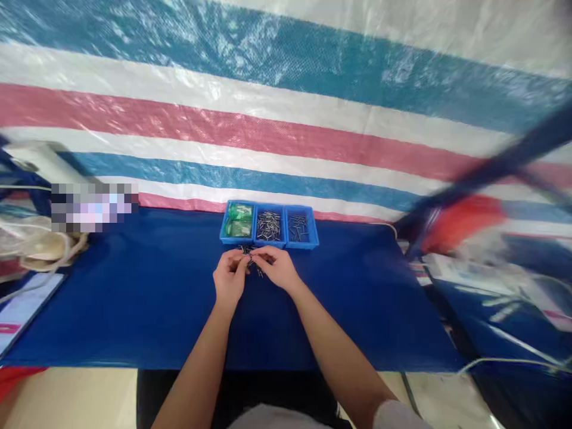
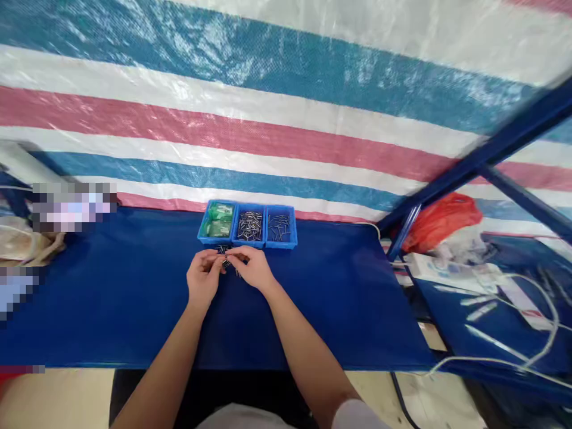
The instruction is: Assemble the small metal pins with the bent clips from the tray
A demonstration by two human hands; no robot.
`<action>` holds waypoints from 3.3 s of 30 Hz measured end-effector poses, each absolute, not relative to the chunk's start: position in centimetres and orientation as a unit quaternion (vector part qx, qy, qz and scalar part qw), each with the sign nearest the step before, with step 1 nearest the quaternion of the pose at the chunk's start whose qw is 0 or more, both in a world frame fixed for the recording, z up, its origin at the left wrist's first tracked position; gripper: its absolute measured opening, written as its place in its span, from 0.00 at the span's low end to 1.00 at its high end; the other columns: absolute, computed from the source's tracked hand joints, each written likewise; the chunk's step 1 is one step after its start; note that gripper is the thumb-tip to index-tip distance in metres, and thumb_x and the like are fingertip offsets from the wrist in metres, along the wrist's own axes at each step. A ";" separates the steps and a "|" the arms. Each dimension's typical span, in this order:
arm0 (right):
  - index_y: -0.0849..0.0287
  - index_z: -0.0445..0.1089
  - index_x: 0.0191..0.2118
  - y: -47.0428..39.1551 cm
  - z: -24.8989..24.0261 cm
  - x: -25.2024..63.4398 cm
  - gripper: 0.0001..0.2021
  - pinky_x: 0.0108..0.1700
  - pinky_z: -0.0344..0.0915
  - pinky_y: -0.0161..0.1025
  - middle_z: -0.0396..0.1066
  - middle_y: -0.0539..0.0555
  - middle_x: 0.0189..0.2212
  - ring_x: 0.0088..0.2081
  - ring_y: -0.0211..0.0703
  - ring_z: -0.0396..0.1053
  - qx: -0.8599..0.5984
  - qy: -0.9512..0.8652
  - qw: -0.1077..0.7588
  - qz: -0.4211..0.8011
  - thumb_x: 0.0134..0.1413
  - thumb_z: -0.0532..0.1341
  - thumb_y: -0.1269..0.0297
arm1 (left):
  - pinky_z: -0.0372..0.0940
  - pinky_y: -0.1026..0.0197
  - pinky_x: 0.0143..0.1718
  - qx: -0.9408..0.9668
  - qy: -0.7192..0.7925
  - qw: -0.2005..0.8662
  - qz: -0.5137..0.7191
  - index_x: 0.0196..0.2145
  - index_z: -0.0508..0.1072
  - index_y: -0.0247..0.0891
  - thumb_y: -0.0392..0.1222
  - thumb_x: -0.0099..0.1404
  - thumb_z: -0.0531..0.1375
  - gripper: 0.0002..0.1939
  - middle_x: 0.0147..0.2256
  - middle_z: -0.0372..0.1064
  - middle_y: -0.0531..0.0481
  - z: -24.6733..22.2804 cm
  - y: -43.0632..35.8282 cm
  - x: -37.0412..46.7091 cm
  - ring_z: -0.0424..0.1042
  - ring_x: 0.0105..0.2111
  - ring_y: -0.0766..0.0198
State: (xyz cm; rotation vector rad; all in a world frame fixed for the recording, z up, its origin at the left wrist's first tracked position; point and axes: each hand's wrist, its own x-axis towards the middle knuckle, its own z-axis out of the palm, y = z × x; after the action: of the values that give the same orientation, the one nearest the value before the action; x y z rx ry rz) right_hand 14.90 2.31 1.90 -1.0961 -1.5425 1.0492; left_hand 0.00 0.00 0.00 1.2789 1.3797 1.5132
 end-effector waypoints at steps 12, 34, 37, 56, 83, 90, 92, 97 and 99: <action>0.56 0.78 0.40 2.2 1.9 14.8 0.08 0.36 0.71 0.37 0.78 0.54 0.37 0.32 0.41 0.74 -0.427 -0.660 0.465 0.407 0.56 0.65 0.61 | 0.68 0.65 0.26 0.509 0.548 0.350 0.564 0.44 0.70 0.39 0.51 0.66 0.60 0.15 0.23 0.70 0.56 0.2 -0.3 -0.3 0.71 0.20 0.69; 0.59 0.76 0.30 2.1 2.4 15.0 0.13 0.31 0.63 0.35 0.75 0.52 0.27 0.28 0.39 0.69 -0.495 -0.667 0.433 0.350 0.60 0.61 0.58 | 0.73 0.63 0.30 0.526 0.524 0.343 0.575 0.41 0.72 0.38 0.47 0.59 0.67 0.15 0.35 0.76 0.49 0.4 -0.3 0.2 0.75 0.26 0.67; 0.58 0.76 0.30 2.1 2.3 15.1 0.13 0.31 0.63 0.35 0.75 0.51 0.27 0.28 0.39 0.69 -0.494 -0.669 0.432 0.348 0.60 0.61 0.57 | 0.72 0.64 0.29 0.521 0.531 0.341 0.575 0.40 0.72 0.38 0.47 0.59 0.66 0.15 0.34 0.75 0.49 0.3 -0.2 0.3 0.74 0.25 0.68; 0.56 0.78 0.39 2.0 2.6 14.8 0.07 0.39 0.70 0.38 0.77 0.54 0.37 0.34 0.41 0.73 -0.440 -0.687 0.444 0.369 0.58 0.64 0.63 | 0.67 0.65 0.25 0.526 0.563 0.314 0.554 0.43 0.71 0.40 0.52 0.67 0.59 0.14 0.24 0.70 0.55 0.0 -0.1 -0.3 0.70 0.21 0.69; 0.55 0.78 0.40 2.0 2.9 14.9 0.08 0.37 0.71 0.38 0.77 0.54 0.37 0.33 0.41 0.72 -0.430 -0.701 0.444 0.357 0.59 0.62 0.62 | 0.71 0.66 0.24 0.501 0.539 0.335 0.588 0.43 0.71 0.39 0.51 0.60 0.65 0.18 0.33 0.74 0.50 -0.3 0.0 0.0 0.72 0.25 0.69; 0.55 0.78 0.41 2.0 2.7 14.9 0.07 0.37 0.71 0.37 0.76 0.54 0.37 0.32 0.40 0.72 -0.425 -0.705 0.441 0.358 0.57 0.63 0.65 | 0.70 0.65 0.25 0.505 0.542 0.340 0.579 0.41 0.71 0.39 0.51 0.62 0.64 0.15 0.30 0.74 0.52 0.2 -0.1 0.0 0.71 0.22 0.69; 0.55 0.78 0.42 2.0 2.5 14.9 0.08 0.37 0.71 0.38 0.76 0.54 0.37 0.33 0.40 0.72 -0.424 -0.707 0.438 0.360 0.57 0.64 0.65 | 0.69 0.65 0.25 0.513 0.545 0.332 0.575 0.41 0.72 0.40 0.51 0.63 0.63 0.14 0.27 0.73 0.53 0.3 -0.1 0.0 0.71 0.21 0.69; 0.54 0.78 0.42 1.9 2.3 15.0 0.09 0.38 0.71 0.38 0.76 0.54 0.36 0.33 0.40 0.72 -0.418 -0.709 0.436 0.364 0.57 0.64 0.65 | 0.69 0.65 0.25 0.524 0.556 0.324 0.558 0.41 0.72 0.40 0.52 0.65 0.61 0.14 0.23 0.71 0.56 0.2 -0.2 -0.1 0.71 0.20 0.68; 0.54 0.78 0.42 1.9 2.2 15.0 0.08 0.39 0.71 0.38 0.76 0.53 0.37 0.34 0.40 0.72 -0.414 -0.715 0.433 0.360 0.57 0.63 0.65 | 0.68 0.65 0.24 0.523 0.557 0.333 0.553 0.42 0.72 0.40 0.53 0.65 0.60 0.14 0.22 0.70 0.56 0.1 -0.2 0.0 0.70 0.19 0.68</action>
State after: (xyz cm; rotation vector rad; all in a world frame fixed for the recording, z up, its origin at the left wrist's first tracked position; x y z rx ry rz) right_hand 15.01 1.92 2.23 -1.0315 -1.7804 0.8977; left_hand -0.05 -0.22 0.09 1.3661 1.4545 1.4429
